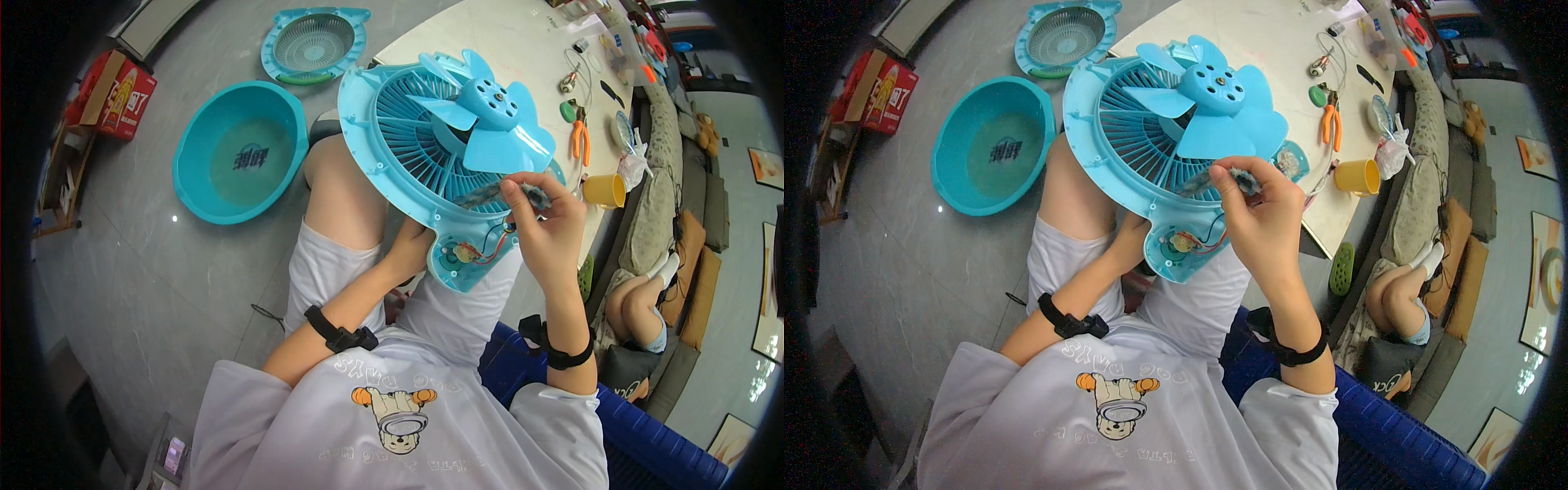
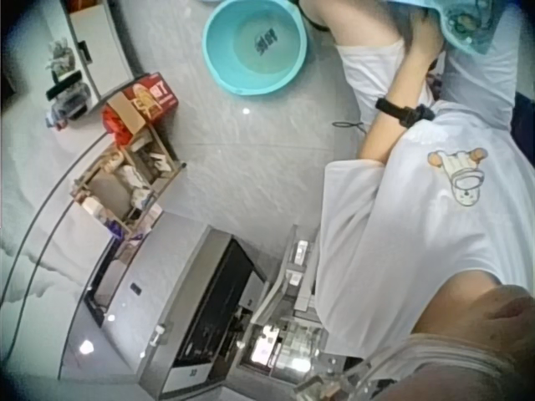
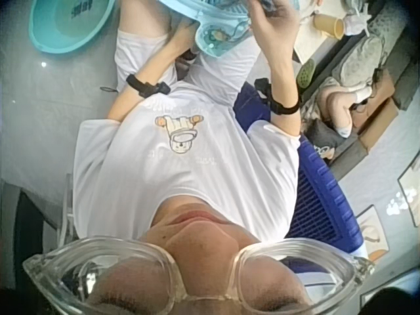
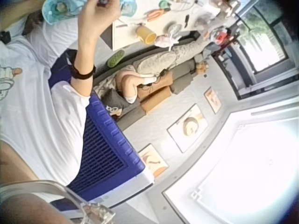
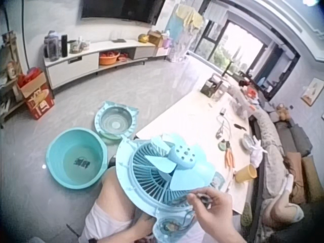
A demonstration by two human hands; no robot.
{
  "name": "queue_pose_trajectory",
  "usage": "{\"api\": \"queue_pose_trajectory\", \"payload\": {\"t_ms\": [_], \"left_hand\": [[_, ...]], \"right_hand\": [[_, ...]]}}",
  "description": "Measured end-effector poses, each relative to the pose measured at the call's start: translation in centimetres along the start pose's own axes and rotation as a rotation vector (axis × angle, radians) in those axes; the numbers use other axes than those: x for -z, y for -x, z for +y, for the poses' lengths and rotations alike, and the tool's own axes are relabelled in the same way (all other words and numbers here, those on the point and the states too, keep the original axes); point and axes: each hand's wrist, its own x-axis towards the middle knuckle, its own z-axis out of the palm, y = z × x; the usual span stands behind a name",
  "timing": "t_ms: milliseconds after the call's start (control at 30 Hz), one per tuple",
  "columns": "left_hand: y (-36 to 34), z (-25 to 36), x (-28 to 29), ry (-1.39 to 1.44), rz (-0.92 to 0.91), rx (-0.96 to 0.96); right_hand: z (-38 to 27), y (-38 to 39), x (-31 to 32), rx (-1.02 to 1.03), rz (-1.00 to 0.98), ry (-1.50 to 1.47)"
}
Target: Repairing and cleaning a small electric fan.
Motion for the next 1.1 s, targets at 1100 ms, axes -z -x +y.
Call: {"api": "queue_pose_trajectory", "payload": {"t_ms": [1100], "left_hand": [[0.2,-3.6,1.1,-0.237,0.163,-0.089]], "right_hand": [[0.6,-0.1,-1.0,0.197,0.004,0.302]]}}
